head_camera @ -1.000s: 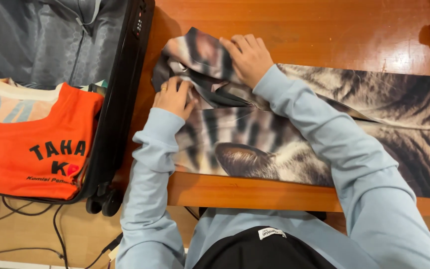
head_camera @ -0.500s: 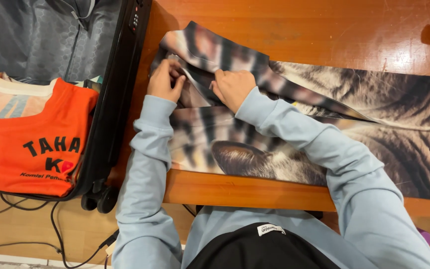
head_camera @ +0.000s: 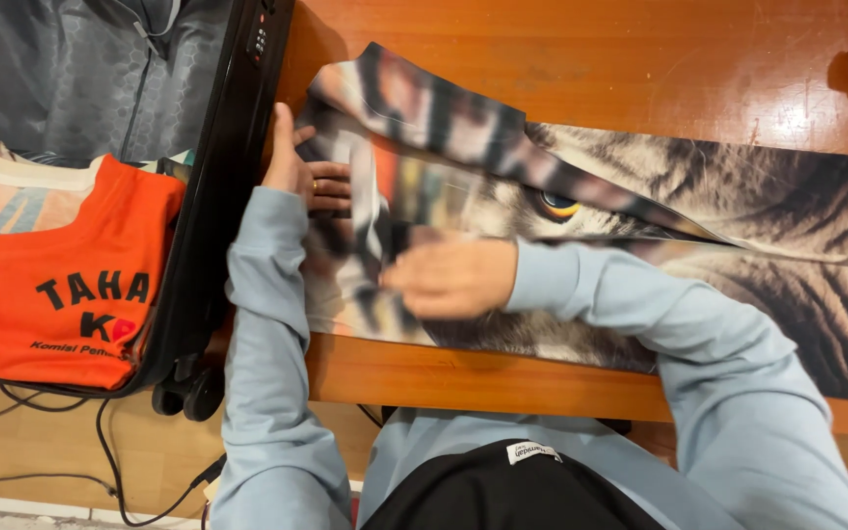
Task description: Folding a cat-print t-shirt on a table and placing it into an open suitcase.
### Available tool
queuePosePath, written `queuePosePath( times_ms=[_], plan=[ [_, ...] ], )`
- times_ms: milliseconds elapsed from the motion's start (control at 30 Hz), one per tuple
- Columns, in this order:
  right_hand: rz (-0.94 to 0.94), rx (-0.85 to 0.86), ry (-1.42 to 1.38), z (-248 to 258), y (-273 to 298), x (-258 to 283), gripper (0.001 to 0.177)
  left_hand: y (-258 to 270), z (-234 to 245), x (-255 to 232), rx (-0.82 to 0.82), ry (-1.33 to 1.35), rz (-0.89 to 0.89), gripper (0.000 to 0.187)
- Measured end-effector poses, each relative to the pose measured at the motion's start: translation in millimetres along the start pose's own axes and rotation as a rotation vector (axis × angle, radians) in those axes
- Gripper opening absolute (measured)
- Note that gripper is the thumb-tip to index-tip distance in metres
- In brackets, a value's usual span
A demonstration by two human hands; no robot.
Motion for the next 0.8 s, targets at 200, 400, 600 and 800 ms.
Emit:
queuePosePath(
  times_ms=[200,400,600,800],
  plan=[
    [-0.341,0.126,-0.025,-15,8,-7,0.048,-3,13,9,0.189,-0.794,-0.306,0.075],
    [-0.608,-0.039,-0.073,17,28,-37,0.03,71,-38,-24,0.201,-1.086,-0.293,0.056],
    [-1.142,-0.366,-0.782,33,74,-74,0.019,110,-44,-52,0.284,-0.329,-0.69,0.052],
    [-0.535,-0.055,0.002,42,38,-23,0.041,127,-18,0,0.314,-0.638,-0.583,0.052]
  ],
)
Point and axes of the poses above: each hand's wrist, its own y-axis away from the middle knuckle, its own z-axis out of the back of the hand, x = y × z, the point moved 8 cm from there along -y, towards the middle knuckle, and after that the axes turned 10 degrees about x, right-handed, at the moved point
